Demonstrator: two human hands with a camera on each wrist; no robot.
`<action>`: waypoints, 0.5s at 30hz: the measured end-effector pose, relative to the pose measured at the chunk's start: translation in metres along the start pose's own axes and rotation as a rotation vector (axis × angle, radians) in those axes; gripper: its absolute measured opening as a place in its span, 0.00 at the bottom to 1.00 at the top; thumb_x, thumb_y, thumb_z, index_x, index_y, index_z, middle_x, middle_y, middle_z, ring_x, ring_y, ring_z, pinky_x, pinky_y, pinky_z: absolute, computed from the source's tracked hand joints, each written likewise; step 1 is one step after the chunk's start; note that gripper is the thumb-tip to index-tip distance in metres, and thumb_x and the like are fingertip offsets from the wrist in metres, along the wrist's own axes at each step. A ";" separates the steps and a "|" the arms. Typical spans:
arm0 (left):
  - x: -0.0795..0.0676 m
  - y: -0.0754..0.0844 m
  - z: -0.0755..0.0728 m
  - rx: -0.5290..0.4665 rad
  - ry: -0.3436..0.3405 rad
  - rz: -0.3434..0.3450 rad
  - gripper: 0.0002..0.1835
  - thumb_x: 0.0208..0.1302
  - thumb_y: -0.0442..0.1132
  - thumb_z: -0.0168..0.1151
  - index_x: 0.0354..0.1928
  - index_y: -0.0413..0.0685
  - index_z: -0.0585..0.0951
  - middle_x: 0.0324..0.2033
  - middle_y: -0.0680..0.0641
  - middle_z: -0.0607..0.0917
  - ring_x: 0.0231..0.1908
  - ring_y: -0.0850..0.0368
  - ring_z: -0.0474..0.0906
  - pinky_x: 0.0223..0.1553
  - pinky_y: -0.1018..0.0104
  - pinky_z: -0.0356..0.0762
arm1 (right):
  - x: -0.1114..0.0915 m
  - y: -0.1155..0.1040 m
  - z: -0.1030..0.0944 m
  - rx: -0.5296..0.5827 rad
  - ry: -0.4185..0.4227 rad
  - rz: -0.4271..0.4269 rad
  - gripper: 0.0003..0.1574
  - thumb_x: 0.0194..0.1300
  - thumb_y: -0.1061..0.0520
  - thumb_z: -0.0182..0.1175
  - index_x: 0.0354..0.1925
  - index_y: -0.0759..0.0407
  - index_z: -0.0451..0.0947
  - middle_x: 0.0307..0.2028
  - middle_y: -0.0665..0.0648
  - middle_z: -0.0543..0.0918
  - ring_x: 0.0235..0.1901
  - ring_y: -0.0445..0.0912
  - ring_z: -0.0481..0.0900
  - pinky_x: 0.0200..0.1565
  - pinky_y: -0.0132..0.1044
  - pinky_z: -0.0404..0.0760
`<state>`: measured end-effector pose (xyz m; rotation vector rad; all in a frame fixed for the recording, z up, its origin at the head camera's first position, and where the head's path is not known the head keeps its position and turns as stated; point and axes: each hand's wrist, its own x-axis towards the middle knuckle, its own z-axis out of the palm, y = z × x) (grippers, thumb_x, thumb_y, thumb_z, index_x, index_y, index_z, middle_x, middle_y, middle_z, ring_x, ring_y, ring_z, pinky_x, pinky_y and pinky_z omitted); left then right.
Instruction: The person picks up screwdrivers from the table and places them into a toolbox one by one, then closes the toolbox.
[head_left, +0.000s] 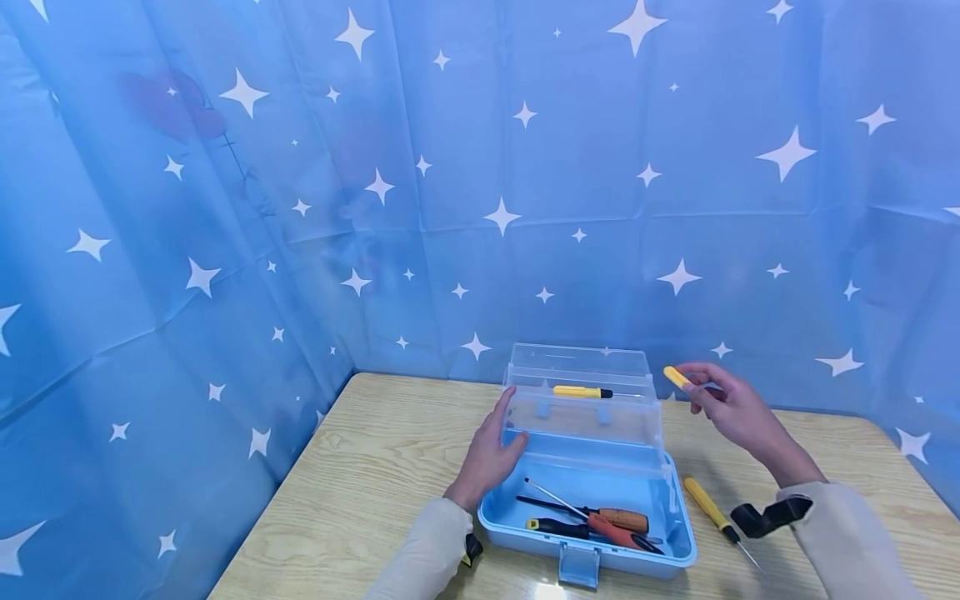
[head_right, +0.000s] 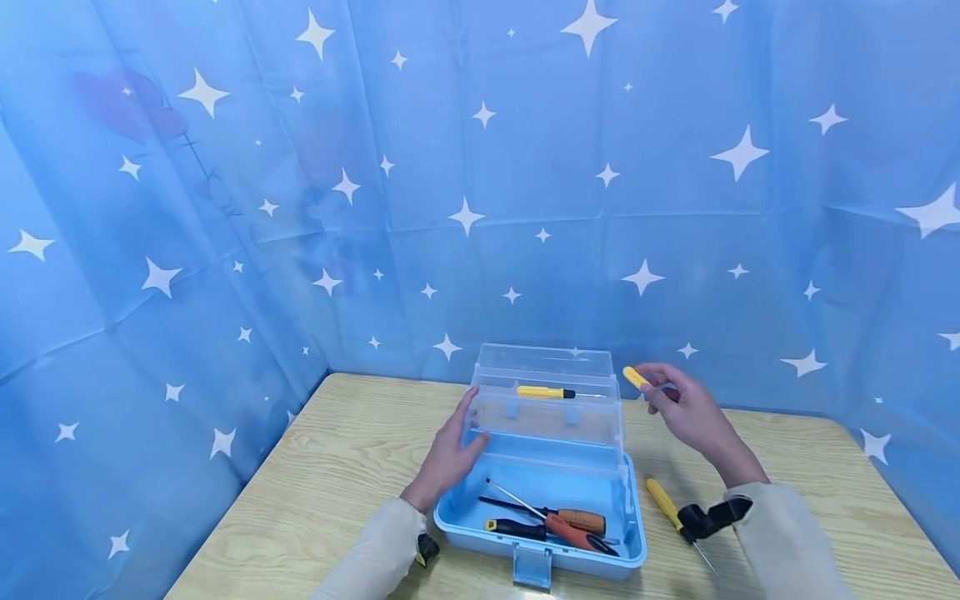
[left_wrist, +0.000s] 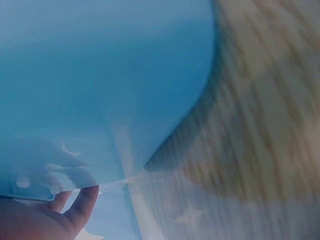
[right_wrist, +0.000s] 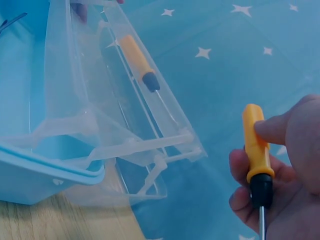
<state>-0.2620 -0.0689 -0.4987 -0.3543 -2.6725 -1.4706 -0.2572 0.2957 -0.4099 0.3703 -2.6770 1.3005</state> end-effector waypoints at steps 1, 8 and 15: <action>0.000 0.000 0.000 0.000 0.000 -0.001 0.38 0.71 0.49 0.55 0.76 0.80 0.49 0.74 0.53 0.62 0.72 0.47 0.62 0.68 0.42 0.65 | 0.001 -0.001 0.000 0.000 -0.002 0.002 0.26 0.79 0.49 0.45 0.67 0.60 0.67 0.42 0.62 0.73 0.30 0.44 0.76 0.21 0.37 0.68; 0.000 -0.001 0.000 0.001 -0.006 0.000 0.38 0.71 0.50 0.55 0.77 0.77 0.49 0.74 0.53 0.62 0.72 0.48 0.62 0.68 0.42 0.65 | 0.005 -0.007 0.003 -0.027 -0.016 0.020 0.26 0.79 0.48 0.44 0.67 0.59 0.67 0.42 0.62 0.74 0.32 0.45 0.77 0.24 0.35 0.71; 0.000 -0.001 0.000 -0.002 -0.007 -0.004 0.38 0.71 0.50 0.55 0.76 0.81 0.49 0.74 0.54 0.62 0.72 0.49 0.62 0.68 0.43 0.65 | 0.008 -0.012 0.003 -0.017 -0.015 0.024 0.26 0.79 0.48 0.44 0.67 0.59 0.67 0.43 0.62 0.74 0.33 0.46 0.77 0.26 0.35 0.72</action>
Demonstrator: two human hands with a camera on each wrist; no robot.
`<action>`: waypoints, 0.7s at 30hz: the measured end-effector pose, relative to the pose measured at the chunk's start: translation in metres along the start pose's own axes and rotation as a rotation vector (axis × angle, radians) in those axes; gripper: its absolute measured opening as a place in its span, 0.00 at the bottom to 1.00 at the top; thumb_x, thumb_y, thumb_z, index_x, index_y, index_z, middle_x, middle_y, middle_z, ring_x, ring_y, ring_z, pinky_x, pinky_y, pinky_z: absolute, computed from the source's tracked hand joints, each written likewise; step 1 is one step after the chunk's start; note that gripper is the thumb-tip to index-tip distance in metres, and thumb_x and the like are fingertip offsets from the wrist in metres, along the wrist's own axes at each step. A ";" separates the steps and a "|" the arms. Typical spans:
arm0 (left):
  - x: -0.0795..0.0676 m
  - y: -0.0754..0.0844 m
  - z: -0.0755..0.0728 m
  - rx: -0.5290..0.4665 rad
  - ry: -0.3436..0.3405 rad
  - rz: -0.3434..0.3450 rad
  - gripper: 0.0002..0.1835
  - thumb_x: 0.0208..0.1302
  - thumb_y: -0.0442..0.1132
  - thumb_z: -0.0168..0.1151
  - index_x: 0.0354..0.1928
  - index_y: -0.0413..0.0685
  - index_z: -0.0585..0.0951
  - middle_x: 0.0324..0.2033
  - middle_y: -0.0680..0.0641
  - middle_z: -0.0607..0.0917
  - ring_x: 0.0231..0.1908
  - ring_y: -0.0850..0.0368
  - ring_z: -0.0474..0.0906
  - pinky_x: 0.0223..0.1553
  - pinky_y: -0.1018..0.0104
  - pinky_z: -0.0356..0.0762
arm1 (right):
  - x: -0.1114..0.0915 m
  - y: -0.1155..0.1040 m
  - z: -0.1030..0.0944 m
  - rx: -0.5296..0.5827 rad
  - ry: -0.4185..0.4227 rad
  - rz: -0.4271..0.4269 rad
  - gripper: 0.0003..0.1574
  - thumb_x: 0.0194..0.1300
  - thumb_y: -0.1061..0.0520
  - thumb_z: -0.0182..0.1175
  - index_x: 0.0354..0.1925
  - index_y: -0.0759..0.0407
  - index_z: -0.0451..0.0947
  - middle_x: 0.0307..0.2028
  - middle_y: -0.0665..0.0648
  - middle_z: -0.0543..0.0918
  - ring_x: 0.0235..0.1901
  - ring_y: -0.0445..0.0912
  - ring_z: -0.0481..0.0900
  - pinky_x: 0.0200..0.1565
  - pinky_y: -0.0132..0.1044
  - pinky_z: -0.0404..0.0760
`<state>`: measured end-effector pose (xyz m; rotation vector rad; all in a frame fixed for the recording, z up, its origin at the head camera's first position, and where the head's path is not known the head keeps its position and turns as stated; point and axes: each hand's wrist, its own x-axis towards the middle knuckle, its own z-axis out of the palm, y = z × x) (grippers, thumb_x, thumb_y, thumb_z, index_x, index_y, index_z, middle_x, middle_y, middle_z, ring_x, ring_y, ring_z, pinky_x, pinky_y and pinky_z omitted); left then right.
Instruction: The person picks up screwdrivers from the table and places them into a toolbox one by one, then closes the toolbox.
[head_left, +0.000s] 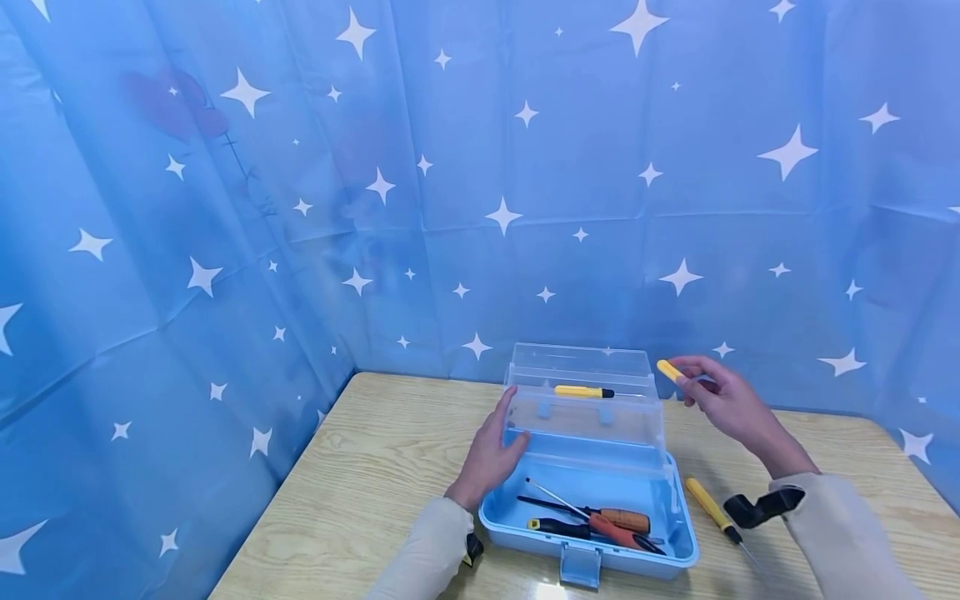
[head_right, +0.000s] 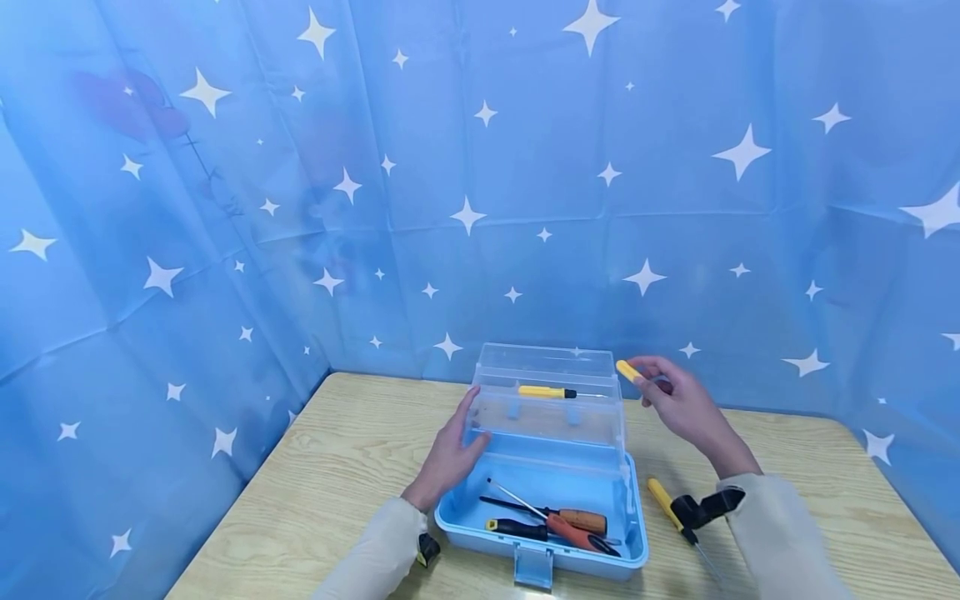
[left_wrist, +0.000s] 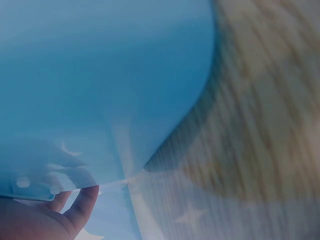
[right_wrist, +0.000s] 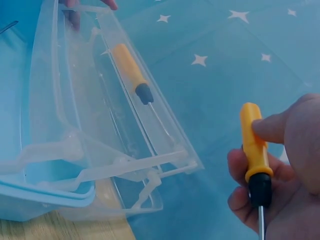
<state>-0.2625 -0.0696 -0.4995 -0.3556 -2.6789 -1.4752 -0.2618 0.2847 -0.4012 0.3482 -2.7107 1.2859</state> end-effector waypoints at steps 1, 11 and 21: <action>0.000 0.000 0.000 -0.002 0.000 0.000 0.38 0.71 0.50 0.55 0.76 0.81 0.49 0.74 0.54 0.62 0.72 0.49 0.62 0.68 0.43 0.65 | 0.001 -0.001 0.000 0.000 0.001 -0.003 0.26 0.79 0.48 0.44 0.67 0.59 0.67 0.43 0.62 0.74 0.33 0.46 0.77 0.26 0.36 0.73; 0.001 0.000 0.000 0.005 0.003 -0.005 0.38 0.71 0.50 0.55 0.76 0.82 0.49 0.75 0.55 0.61 0.72 0.49 0.62 0.68 0.43 0.66 | 0.007 -0.006 0.005 0.005 -0.012 -0.010 0.27 0.78 0.47 0.46 0.67 0.59 0.67 0.46 0.64 0.74 0.33 0.47 0.78 0.27 0.36 0.76; 0.001 0.000 0.001 0.006 0.010 0.005 0.38 0.71 0.49 0.55 0.78 0.74 0.50 0.75 0.54 0.61 0.72 0.48 0.62 0.67 0.43 0.66 | 0.016 -0.010 0.011 0.038 -0.038 -0.031 0.25 0.79 0.49 0.46 0.66 0.59 0.68 0.44 0.63 0.74 0.33 0.49 0.77 0.30 0.36 0.78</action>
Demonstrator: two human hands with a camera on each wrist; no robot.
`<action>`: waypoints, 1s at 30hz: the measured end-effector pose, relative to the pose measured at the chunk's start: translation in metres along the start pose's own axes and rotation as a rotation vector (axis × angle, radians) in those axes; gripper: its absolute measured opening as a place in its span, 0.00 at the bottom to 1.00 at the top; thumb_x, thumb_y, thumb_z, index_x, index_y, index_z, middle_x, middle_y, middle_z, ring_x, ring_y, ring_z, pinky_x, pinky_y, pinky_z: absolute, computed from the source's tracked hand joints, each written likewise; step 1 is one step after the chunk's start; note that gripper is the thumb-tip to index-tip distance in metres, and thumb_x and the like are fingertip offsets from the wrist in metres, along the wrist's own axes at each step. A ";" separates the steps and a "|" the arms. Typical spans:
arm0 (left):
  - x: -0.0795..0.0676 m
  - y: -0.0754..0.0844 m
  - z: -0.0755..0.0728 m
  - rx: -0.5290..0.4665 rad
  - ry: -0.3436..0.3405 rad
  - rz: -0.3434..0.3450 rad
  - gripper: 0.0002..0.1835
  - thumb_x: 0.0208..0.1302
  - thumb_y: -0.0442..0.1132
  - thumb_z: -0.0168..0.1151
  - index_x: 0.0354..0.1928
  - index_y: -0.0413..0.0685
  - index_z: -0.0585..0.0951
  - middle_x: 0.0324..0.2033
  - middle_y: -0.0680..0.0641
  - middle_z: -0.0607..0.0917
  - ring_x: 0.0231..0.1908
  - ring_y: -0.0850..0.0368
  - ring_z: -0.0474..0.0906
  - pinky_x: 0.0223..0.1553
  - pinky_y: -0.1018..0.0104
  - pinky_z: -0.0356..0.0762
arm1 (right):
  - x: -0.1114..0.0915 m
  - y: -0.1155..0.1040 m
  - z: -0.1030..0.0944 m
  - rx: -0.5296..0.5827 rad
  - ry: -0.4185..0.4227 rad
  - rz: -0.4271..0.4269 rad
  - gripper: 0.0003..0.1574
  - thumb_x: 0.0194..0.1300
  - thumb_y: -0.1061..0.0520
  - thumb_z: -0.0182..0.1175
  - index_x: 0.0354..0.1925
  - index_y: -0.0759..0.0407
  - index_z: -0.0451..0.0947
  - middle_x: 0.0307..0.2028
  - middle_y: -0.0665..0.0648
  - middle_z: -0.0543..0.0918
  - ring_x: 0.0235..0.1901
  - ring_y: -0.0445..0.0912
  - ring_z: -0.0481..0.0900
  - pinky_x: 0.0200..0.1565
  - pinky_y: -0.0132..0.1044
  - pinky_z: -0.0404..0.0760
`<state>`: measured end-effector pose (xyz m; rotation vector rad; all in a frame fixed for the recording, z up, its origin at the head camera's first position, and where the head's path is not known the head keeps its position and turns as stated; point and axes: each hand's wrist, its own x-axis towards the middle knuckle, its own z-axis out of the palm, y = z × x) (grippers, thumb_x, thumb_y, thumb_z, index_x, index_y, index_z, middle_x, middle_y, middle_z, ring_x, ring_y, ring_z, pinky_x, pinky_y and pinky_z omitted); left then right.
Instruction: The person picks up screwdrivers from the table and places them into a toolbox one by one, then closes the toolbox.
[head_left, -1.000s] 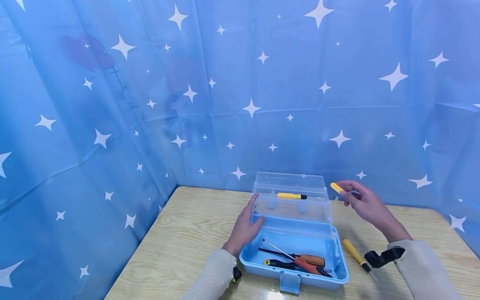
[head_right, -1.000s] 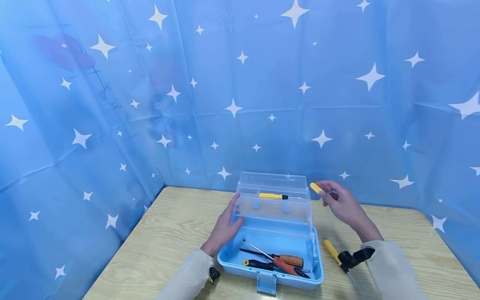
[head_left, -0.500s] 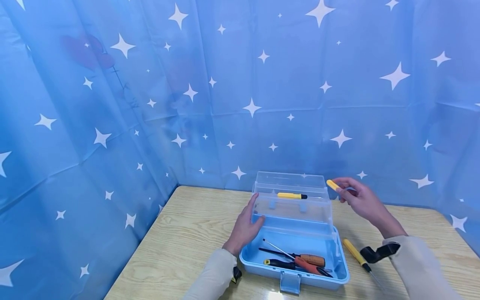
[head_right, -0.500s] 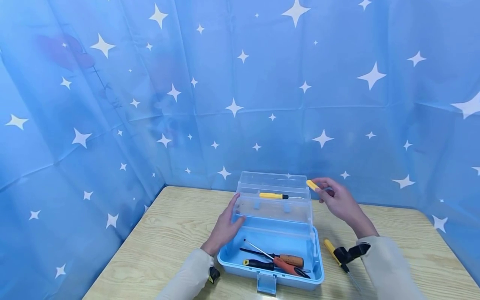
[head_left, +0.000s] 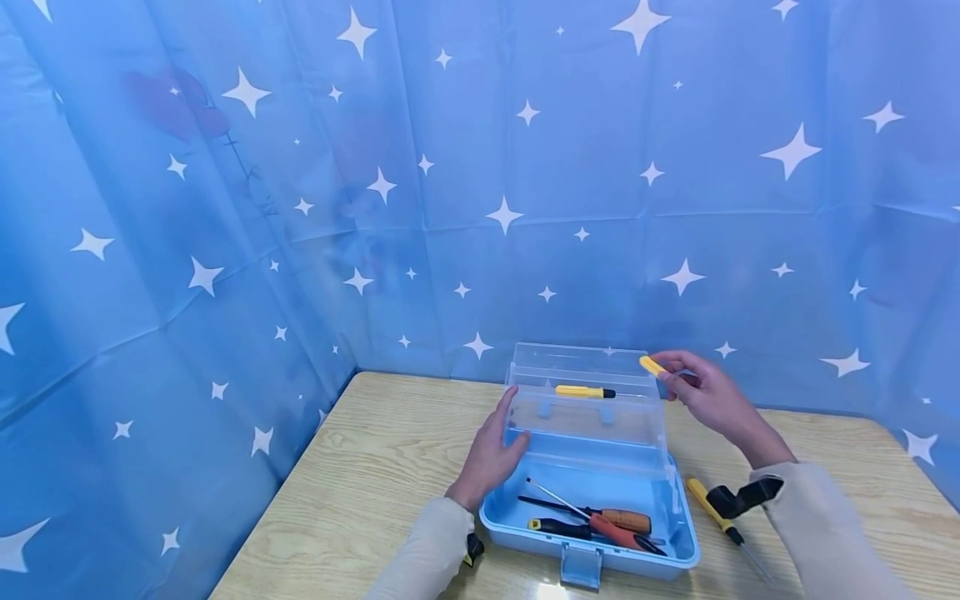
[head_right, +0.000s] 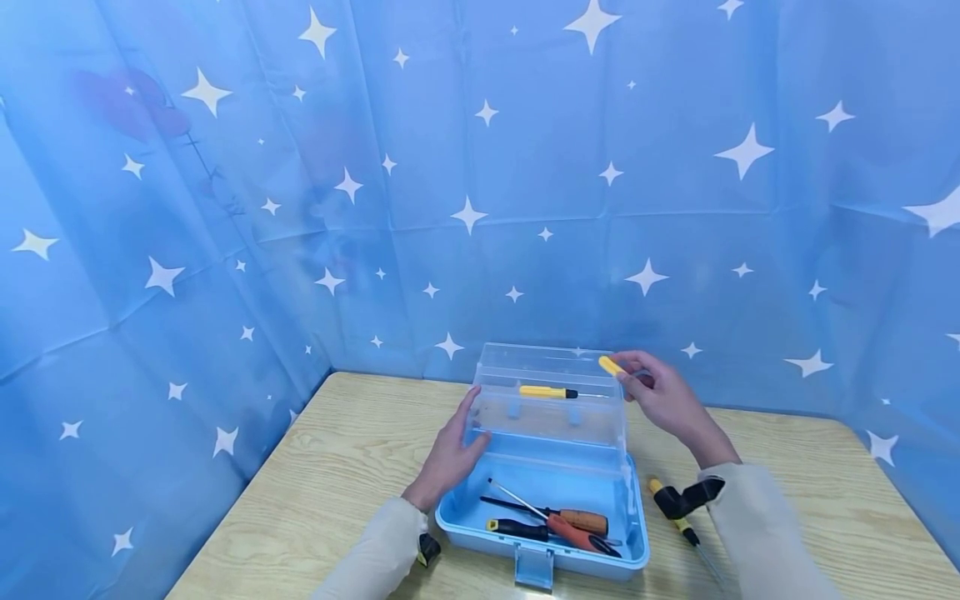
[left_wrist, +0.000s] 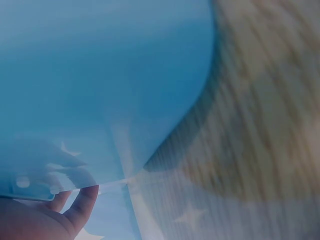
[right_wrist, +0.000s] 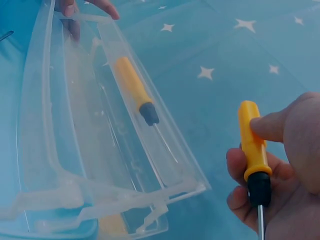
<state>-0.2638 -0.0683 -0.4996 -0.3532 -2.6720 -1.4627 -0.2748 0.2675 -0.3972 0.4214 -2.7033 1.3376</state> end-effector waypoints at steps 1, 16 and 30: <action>0.000 0.000 0.000 0.001 0.002 0.003 0.38 0.71 0.48 0.55 0.78 0.74 0.50 0.75 0.53 0.61 0.72 0.47 0.62 0.67 0.42 0.66 | 0.001 -0.001 0.001 -0.001 0.001 -0.001 0.25 0.79 0.49 0.46 0.66 0.59 0.68 0.43 0.63 0.74 0.33 0.49 0.77 0.30 0.36 0.77; 0.000 0.001 0.000 -0.005 0.000 0.004 0.38 0.72 0.48 0.55 0.78 0.73 0.50 0.75 0.53 0.62 0.72 0.48 0.62 0.67 0.43 0.66 | 0.011 -0.005 0.011 0.025 -0.020 -0.034 0.24 0.79 0.51 0.46 0.66 0.58 0.69 0.41 0.65 0.73 0.31 0.56 0.76 0.28 0.37 0.76; 0.000 0.000 -0.001 -0.008 0.004 0.002 0.38 0.71 0.47 0.55 0.78 0.73 0.51 0.74 0.53 0.62 0.71 0.48 0.62 0.68 0.43 0.66 | 0.018 -0.015 0.018 0.003 -0.046 -0.046 0.23 0.78 0.51 0.49 0.65 0.56 0.70 0.39 0.66 0.76 0.30 0.58 0.76 0.23 0.36 0.71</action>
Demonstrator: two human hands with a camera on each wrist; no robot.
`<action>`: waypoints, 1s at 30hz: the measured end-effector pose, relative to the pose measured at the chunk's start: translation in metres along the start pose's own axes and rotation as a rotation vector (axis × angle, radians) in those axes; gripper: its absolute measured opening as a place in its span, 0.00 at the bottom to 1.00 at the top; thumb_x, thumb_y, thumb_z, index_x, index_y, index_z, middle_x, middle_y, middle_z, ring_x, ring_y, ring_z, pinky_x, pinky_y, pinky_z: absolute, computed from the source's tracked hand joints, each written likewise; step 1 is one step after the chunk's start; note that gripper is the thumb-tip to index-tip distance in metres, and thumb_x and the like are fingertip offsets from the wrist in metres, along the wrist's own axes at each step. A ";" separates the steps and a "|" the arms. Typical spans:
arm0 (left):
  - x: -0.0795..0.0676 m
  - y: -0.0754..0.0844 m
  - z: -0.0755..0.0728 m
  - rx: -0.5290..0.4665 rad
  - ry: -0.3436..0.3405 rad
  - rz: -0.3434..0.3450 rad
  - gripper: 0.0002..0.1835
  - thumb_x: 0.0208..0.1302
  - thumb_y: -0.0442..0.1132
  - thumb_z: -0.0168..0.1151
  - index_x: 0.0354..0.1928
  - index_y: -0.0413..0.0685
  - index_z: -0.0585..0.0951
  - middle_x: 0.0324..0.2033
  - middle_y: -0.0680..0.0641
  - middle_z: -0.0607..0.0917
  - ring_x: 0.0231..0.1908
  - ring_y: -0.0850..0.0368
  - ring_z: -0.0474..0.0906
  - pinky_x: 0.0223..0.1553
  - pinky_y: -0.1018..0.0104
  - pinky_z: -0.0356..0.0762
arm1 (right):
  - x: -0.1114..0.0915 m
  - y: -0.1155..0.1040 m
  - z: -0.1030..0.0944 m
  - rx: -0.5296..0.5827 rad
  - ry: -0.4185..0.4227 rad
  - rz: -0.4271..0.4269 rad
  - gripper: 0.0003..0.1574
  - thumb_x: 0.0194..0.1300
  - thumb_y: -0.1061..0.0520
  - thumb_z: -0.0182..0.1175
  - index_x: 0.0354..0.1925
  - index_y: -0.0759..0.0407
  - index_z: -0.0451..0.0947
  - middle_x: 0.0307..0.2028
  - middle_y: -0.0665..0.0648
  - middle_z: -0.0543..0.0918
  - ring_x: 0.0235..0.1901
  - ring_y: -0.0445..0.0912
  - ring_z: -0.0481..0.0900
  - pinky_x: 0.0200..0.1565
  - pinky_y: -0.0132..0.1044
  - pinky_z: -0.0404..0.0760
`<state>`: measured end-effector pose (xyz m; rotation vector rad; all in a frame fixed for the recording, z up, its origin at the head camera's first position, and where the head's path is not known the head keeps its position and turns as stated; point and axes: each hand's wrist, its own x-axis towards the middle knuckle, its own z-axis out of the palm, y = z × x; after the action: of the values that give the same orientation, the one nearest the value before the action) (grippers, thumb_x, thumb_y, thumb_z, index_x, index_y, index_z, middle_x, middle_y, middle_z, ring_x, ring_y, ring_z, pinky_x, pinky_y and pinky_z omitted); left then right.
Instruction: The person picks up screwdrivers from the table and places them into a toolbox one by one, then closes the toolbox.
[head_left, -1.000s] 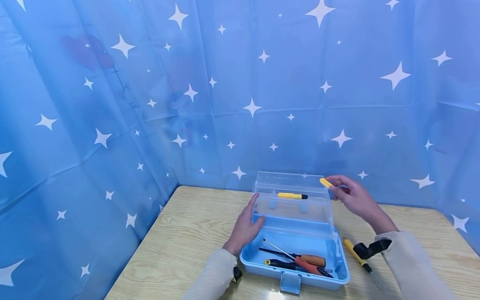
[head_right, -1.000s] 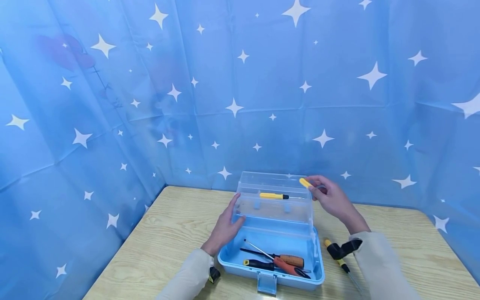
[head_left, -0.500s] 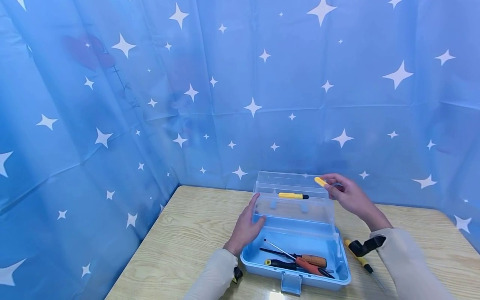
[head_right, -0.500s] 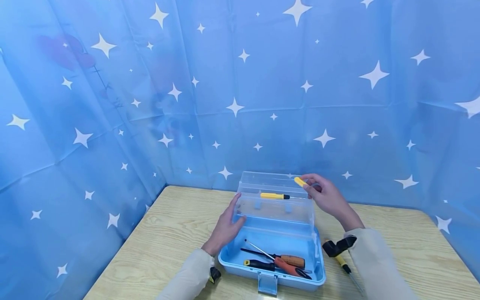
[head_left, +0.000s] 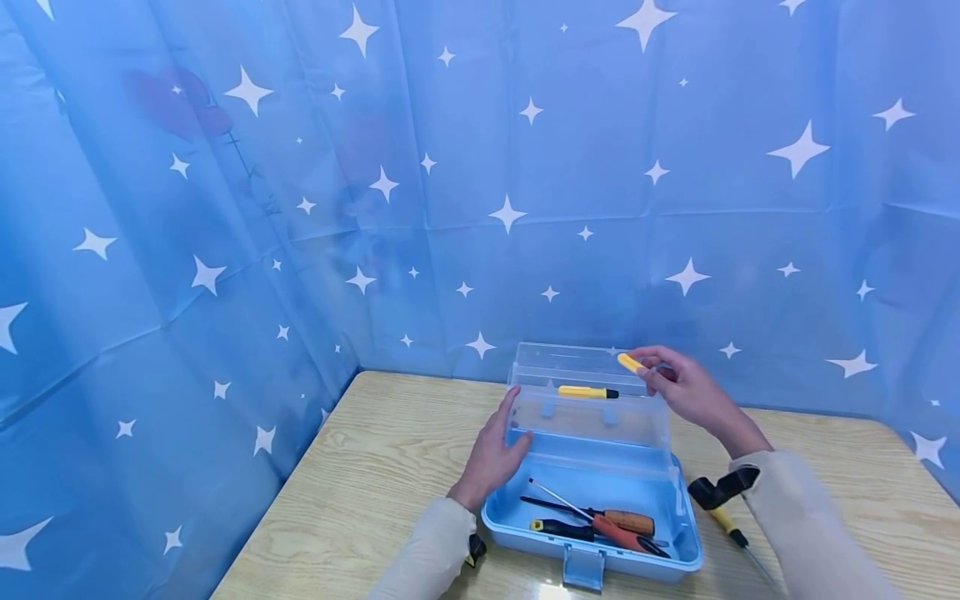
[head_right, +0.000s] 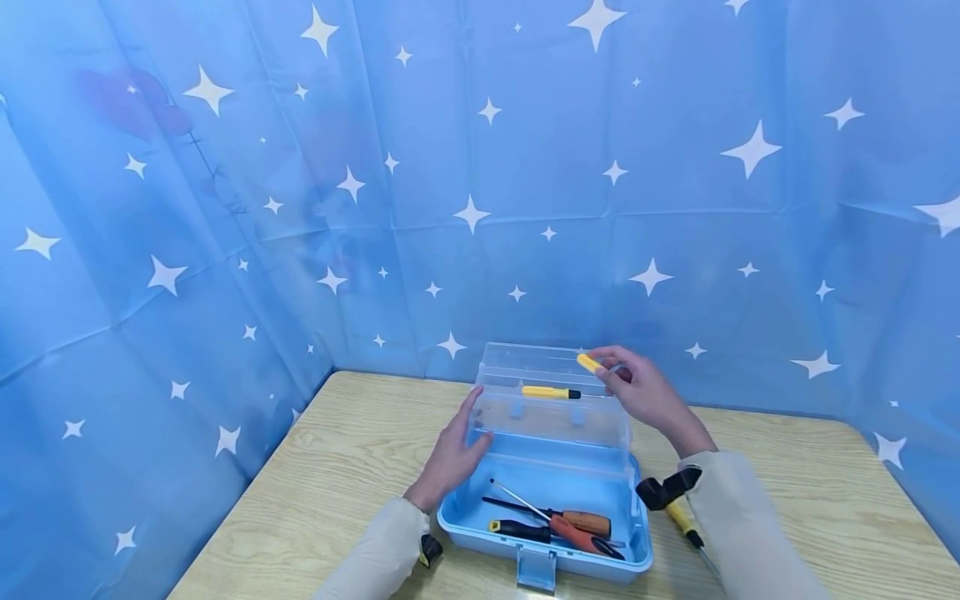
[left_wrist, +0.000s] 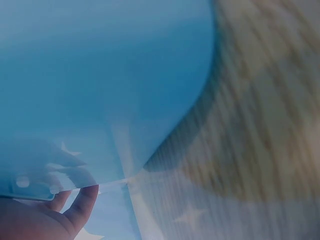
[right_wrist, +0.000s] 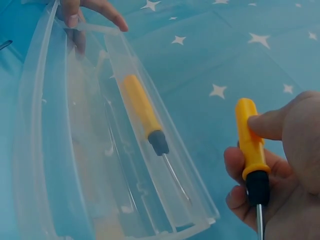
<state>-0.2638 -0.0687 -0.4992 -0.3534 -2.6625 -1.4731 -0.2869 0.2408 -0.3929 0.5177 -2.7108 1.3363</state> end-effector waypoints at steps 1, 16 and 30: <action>0.000 0.000 0.000 0.002 0.000 0.000 0.38 0.71 0.47 0.55 0.78 0.73 0.51 0.74 0.53 0.62 0.71 0.48 0.63 0.68 0.43 0.66 | 0.001 0.000 0.000 0.000 -0.004 -0.002 0.23 0.78 0.51 0.49 0.65 0.56 0.70 0.39 0.66 0.76 0.30 0.58 0.76 0.23 0.37 0.71; 0.000 -0.001 0.000 0.002 0.002 0.000 0.38 0.71 0.49 0.55 0.77 0.77 0.50 0.74 0.53 0.62 0.71 0.48 0.63 0.68 0.43 0.65 | 0.010 -0.001 0.008 -0.028 -0.045 -0.041 0.20 0.77 0.55 0.50 0.64 0.56 0.72 0.47 0.65 0.79 0.32 0.57 0.77 0.34 0.44 0.81; 0.000 0.000 0.000 0.003 0.003 -0.004 0.38 0.71 0.49 0.55 0.77 0.74 0.51 0.74 0.53 0.62 0.71 0.47 0.63 0.67 0.42 0.66 | 0.020 -0.003 0.018 -0.079 -0.127 -0.110 0.18 0.76 0.55 0.52 0.60 0.56 0.76 0.55 0.62 0.78 0.39 0.53 0.77 0.38 0.47 0.83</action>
<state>-0.2638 -0.0688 -0.4993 -0.3454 -2.6646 -1.4696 -0.3033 0.2195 -0.3977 0.7566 -2.7739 1.2038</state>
